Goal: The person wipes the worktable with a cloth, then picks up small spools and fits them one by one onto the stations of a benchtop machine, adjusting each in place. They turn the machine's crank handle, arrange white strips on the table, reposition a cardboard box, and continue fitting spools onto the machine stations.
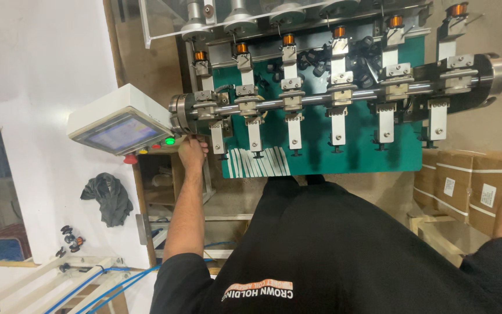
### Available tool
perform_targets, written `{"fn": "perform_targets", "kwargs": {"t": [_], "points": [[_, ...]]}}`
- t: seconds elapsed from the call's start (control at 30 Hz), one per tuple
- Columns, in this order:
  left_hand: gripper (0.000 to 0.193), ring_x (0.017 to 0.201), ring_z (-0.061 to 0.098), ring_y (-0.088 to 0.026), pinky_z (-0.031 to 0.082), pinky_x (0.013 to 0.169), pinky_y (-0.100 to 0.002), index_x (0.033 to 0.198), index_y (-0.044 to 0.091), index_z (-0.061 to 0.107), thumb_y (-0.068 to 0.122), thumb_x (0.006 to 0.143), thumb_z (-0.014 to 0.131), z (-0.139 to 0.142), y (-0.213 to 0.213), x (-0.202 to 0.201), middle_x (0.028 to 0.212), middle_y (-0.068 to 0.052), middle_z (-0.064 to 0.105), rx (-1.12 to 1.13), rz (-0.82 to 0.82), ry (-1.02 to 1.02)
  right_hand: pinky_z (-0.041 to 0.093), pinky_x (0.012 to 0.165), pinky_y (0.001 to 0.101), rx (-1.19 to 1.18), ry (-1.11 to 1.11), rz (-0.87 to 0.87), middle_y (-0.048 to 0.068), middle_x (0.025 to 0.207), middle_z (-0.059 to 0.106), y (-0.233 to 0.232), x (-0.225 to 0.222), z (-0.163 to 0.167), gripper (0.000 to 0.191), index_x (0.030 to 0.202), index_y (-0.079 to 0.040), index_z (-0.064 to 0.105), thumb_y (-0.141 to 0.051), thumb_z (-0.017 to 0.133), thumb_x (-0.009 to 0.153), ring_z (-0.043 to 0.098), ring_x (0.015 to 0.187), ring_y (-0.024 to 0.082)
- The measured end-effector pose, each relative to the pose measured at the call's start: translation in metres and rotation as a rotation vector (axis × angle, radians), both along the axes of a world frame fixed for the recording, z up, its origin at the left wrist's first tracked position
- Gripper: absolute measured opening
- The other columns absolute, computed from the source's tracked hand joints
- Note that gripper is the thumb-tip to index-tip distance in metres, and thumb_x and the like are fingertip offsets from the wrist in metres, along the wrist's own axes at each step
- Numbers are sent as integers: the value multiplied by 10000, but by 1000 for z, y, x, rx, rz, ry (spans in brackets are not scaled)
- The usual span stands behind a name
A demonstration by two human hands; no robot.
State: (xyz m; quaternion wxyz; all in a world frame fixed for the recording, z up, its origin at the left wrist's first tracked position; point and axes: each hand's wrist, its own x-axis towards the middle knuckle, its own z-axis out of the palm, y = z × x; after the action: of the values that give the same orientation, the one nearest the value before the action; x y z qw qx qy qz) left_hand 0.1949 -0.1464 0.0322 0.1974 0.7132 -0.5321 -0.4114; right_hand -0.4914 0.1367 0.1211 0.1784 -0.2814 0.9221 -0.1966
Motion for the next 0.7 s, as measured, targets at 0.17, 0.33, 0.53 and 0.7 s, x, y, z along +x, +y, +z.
{"fn": "perform_targets", "kwargs": {"t": [0.17,0.33,0.53,0.7], "points": [[516,516,670,-176,504,444,-303,949,3,722,371,1073,383,3,3,-3,668,-96,708,-38,11,57,507,744,522,-16,35,10,265,908,632,12,-11,-25,435,1092,35,669,-366,504,1131,625,831,454],[528,546,690,-232,533,473,-336,922,-36,729,353,1068,403,15,-10,-41,701,-126,725,-49,42,194,502,730,517,-101,170,43,256,833,638,25,-23,-14,436,1007,25,711,-335,496,1127,626,772,447],[553,644,724,-228,573,551,-360,996,6,682,477,1063,399,18,-1,-37,834,-113,747,-60,13,298,495,713,510,-3,452,-6,245,742,645,116,54,-28,467,906,12,761,-298,488,1123,627,701,438],[637,754,705,-174,584,609,-332,1163,-4,688,593,1050,494,17,8,-24,985,-71,725,31,449,554,491,726,479,-365,-147,-226,212,822,652,74,57,-77,563,895,37,641,-333,357,1211,652,775,358]]}}
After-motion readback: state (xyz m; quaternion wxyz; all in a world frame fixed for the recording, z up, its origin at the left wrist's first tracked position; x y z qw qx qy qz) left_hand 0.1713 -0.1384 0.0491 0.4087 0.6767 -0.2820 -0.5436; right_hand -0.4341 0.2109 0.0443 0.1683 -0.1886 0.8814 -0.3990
